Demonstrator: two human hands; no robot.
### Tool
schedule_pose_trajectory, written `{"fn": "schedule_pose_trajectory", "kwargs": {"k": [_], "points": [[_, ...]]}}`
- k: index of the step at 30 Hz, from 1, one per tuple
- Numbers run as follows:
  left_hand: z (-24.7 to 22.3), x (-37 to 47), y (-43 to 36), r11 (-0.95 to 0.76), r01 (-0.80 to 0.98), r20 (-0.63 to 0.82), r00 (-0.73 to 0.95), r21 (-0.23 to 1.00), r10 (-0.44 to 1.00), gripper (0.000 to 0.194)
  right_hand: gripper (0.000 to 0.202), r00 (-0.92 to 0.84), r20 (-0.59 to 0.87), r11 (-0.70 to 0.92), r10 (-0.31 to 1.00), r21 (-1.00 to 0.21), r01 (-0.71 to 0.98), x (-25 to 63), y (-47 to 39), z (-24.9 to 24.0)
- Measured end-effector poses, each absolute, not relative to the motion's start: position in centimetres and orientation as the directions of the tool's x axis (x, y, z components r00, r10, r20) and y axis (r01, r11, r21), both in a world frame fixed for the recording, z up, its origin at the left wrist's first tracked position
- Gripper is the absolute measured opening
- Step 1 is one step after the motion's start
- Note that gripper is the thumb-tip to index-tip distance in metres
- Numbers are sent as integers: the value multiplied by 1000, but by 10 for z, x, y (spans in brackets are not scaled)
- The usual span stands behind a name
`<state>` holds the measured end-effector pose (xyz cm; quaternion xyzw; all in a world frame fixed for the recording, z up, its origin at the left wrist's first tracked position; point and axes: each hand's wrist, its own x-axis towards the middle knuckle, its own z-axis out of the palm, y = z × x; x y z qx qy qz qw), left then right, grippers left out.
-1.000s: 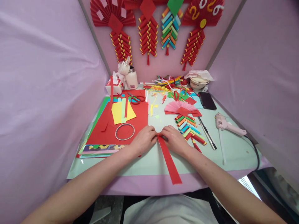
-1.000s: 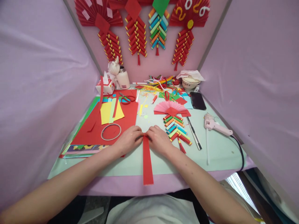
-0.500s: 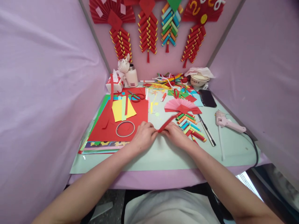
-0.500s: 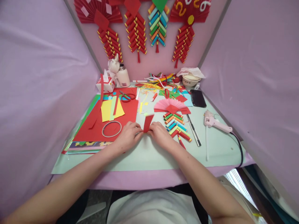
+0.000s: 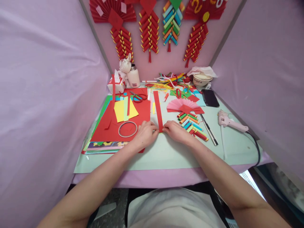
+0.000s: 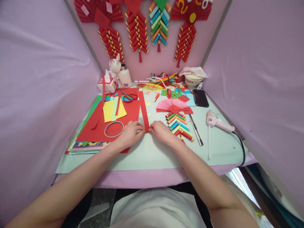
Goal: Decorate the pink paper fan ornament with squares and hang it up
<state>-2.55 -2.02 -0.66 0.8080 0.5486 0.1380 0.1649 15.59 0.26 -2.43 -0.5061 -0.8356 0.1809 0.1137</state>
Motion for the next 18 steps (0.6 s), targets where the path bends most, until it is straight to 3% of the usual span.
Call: {"fn": "schedule_pose_trajectory", "kwargs": {"k": [5,13,18], "points": [[-9,-30,-25,-393,825,65,403,407,913,27,17,-453,19,408,891,-471,782,157,1,-21],[-5,-31,-27,-430,828,46,445,361,895,30,10,-443,4,331,896,-673,662,158,-2,-17],[-5,-30,-25,-425,835,38,441,350,897,29,18,-449,-12,348,893,-612,710,158,-2,-17]]}}
